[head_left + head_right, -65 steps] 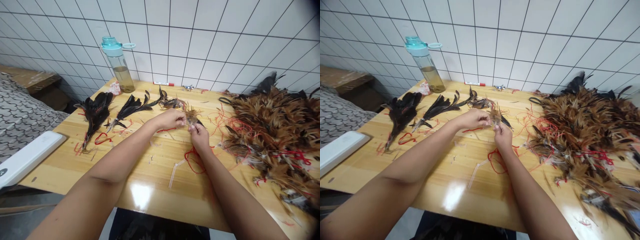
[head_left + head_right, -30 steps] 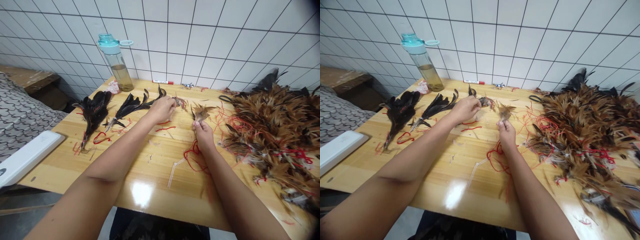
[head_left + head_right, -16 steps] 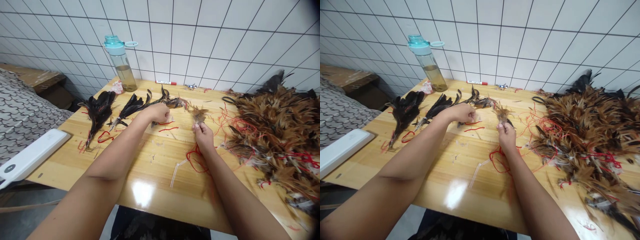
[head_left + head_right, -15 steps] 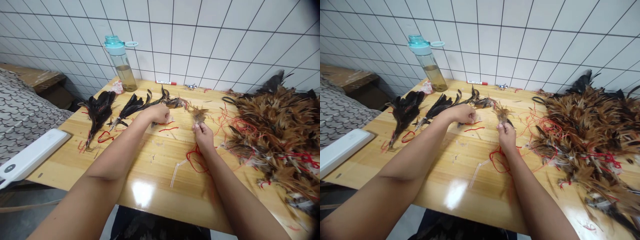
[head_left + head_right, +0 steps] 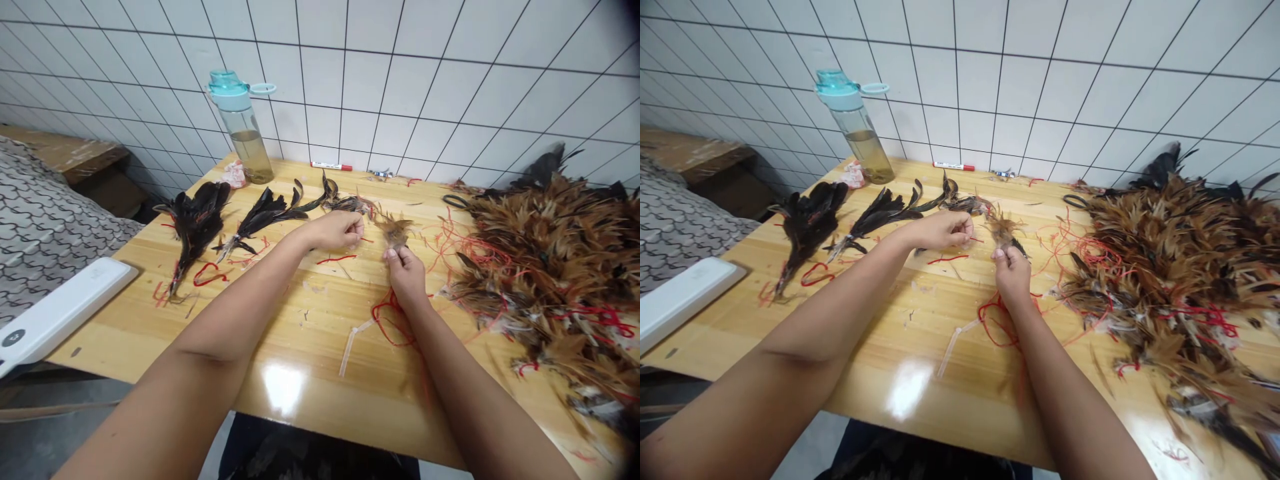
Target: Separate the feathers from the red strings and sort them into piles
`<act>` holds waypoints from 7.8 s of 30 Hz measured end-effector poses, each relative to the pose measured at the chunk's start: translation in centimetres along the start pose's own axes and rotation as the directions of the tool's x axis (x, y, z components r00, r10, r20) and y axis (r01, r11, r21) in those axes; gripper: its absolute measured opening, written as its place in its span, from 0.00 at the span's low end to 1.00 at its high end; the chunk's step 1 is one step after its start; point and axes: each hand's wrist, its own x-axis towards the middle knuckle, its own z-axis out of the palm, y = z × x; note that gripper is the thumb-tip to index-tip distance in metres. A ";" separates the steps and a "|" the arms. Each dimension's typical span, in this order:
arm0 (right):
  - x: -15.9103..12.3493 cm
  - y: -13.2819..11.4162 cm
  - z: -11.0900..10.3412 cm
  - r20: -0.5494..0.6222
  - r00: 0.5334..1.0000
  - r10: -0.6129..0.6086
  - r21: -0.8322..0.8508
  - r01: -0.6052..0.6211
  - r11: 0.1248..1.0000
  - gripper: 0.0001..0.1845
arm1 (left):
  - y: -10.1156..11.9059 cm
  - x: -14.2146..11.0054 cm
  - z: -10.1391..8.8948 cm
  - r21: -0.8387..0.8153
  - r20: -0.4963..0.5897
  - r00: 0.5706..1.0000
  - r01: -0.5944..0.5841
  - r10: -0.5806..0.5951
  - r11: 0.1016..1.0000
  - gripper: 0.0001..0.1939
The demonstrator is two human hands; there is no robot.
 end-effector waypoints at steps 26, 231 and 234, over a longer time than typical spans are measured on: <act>0.6 1.0 0.4 0.053 0.998 0.030 0.224 -0.041 0.974 0.14 | 2.1 1.5 3.4 0.089 -0.260 0.954 -0.131 0.150 0.987 0.05; -0.3 -2.3 -0.6 0.635 0.745 0.205 0.743 -0.661 0.104 0.09 | 1.1 1.9 5.1 -0.668 -0.173 0.969 -0.247 0.176 0.702 0.06; -0.3 -2.3 -0.6 0.629 0.744 0.226 0.741 -0.662 0.116 0.10 | 1.1 1.9 5.0 -0.670 -0.165 0.973 -0.232 0.163 0.705 0.05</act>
